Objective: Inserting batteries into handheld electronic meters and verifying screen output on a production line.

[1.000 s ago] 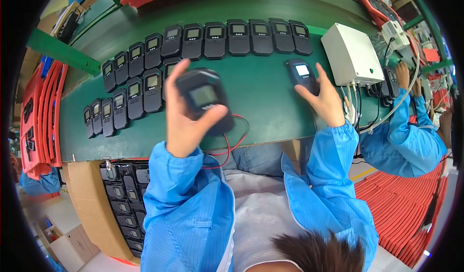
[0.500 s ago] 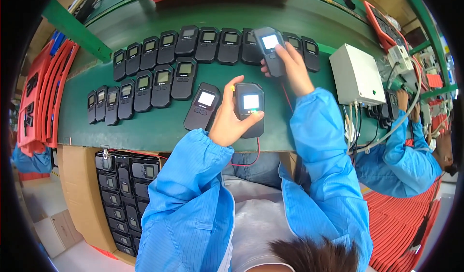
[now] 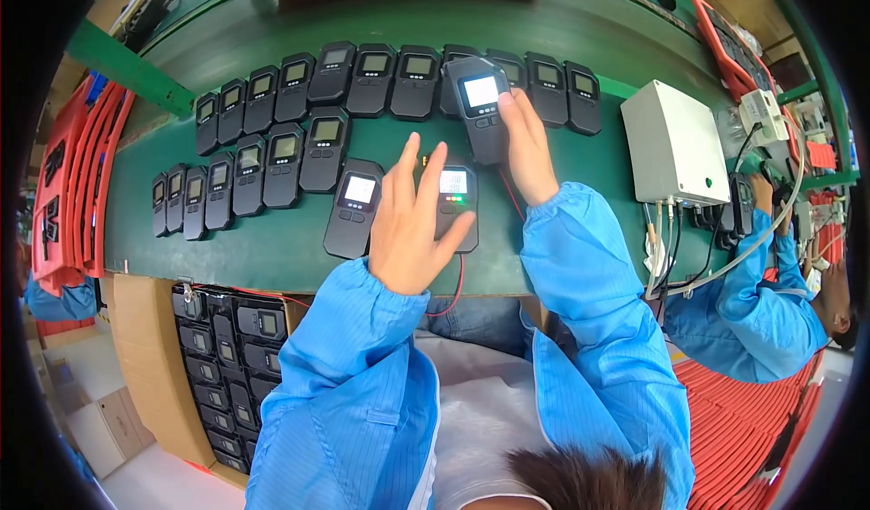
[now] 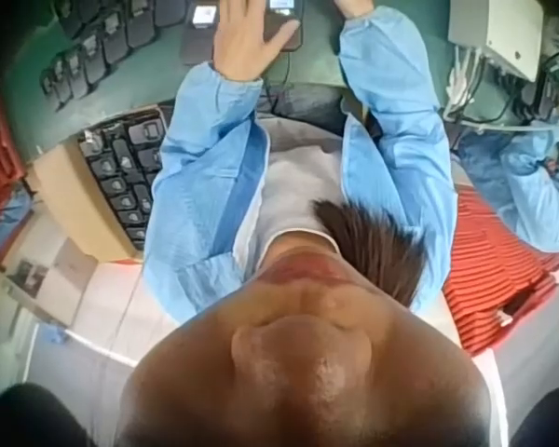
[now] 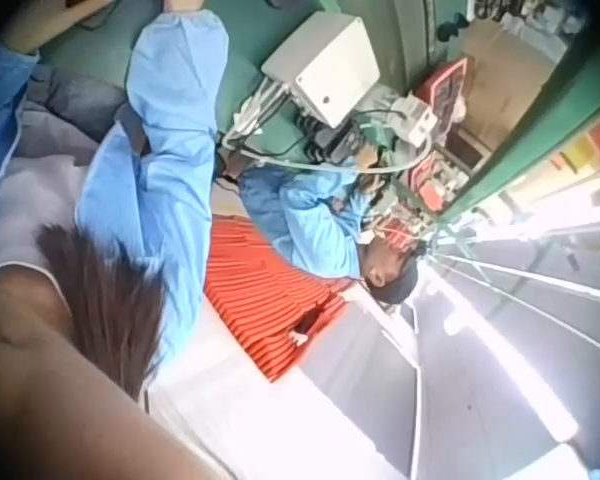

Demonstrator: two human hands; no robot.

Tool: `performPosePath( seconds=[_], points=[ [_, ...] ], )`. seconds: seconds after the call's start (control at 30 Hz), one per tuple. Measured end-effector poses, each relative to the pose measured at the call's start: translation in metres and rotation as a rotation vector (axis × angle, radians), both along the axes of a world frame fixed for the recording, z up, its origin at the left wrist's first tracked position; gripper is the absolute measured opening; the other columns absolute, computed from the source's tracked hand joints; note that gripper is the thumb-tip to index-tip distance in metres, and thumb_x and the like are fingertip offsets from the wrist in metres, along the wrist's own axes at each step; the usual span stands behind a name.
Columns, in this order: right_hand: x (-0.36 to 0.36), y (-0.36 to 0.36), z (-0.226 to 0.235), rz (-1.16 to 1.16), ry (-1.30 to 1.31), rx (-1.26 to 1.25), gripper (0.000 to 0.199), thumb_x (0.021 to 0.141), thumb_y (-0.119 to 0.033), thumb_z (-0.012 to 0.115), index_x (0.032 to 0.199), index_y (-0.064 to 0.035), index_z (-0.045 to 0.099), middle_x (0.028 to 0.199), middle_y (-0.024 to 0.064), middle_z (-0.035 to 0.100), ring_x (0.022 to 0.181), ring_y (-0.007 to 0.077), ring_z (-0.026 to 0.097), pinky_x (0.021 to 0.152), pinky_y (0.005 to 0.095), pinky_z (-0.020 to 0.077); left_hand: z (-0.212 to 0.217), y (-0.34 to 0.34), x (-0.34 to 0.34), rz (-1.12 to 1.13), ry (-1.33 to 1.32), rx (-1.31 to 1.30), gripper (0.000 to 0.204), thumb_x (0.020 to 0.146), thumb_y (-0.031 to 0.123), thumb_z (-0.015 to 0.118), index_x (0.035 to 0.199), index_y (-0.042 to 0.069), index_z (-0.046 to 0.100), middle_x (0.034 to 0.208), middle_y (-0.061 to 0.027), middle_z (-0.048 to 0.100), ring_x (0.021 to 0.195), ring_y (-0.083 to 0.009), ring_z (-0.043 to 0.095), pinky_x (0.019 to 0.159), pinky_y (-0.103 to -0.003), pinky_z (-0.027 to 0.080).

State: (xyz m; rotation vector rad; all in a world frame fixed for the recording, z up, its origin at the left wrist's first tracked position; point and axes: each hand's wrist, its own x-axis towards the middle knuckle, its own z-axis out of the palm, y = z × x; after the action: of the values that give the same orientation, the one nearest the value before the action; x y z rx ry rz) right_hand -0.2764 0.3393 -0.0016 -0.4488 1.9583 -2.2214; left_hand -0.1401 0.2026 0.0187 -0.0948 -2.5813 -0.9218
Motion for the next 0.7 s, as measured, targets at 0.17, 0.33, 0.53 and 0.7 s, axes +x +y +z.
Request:
performPosePath(
  seconds=[0.17, 0.33, 0.53, 0.7],
  points=[
    [-0.002, 0.007, -0.008, 0.034, -0.097, -0.049, 0.032, 0.1, -0.035, 0.045, 0.11, -0.0057, 0.054, 0.091, 0.0059, 0.061, 0.07, 0.0146, 0.06, 0.06, 0.0285, 0.0515, 0.069, 0.003, 0.029, -0.583, 0.124, 0.401, 0.048, 0.082, 0.027, 0.071, 0.122, 0.003, 0.057, 0.126, -0.0185, 0.055, 0.112, -0.0365, 0.055, 0.094, -0.046, 0.045],
    [-0.002, 0.002, -0.009, 0.019, -0.055, -0.014, 0.032, 0.1, -0.035, 0.043, 0.104, -0.0059, 0.055, 0.086, 0.0083, 0.063, 0.069, 0.0153, 0.061, 0.063, 0.0286, 0.0512, 0.086, 0.009, 0.057, -0.868, 0.376, 0.939, 0.031, 0.09, 0.035, 0.061, 0.104, 0.008, 0.062, 0.112, -0.0121, 0.061, 0.097, -0.0302, 0.059, 0.079, -0.047, 0.05],
    [0.0, 0.003, 0.0, -0.018, 0.002, 0.031, 0.033, 0.1, -0.036, 0.042, 0.104, -0.0059, 0.056, 0.081, 0.0083, 0.064, 0.071, 0.0151, 0.062, 0.063, 0.0277, 0.0506, 0.097, 0.015, 0.063, -0.944, 0.344, 1.007, 0.03, 0.092, 0.038, 0.058, 0.098, 0.009, 0.062, 0.102, -0.0106, 0.062, 0.088, -0.0276, 0.059, 0.072, -0.044, 0.049],
    [-0.001, 0.003, -0.002, -0.028, -0.01, 0.009, 0.034, 0.1, -0.036, 0.043, 0.106, -0.0055, 0.057, 0.085, 0.0077, 0.064, 0.072, 0.0148, 0.062, 0.067, 0.0263, 0.0498, 0.105, 0.017, 0.055, -1.054, 0.308, 1.074, 0.031, 0.094, 0.04, 0.055, 0.093, 0.01, 0.062, 0.094, -0.0094, 0.063, 0.081, -0.0254, 0.059, 0.066, -0.041, 0.049]
  ],
)
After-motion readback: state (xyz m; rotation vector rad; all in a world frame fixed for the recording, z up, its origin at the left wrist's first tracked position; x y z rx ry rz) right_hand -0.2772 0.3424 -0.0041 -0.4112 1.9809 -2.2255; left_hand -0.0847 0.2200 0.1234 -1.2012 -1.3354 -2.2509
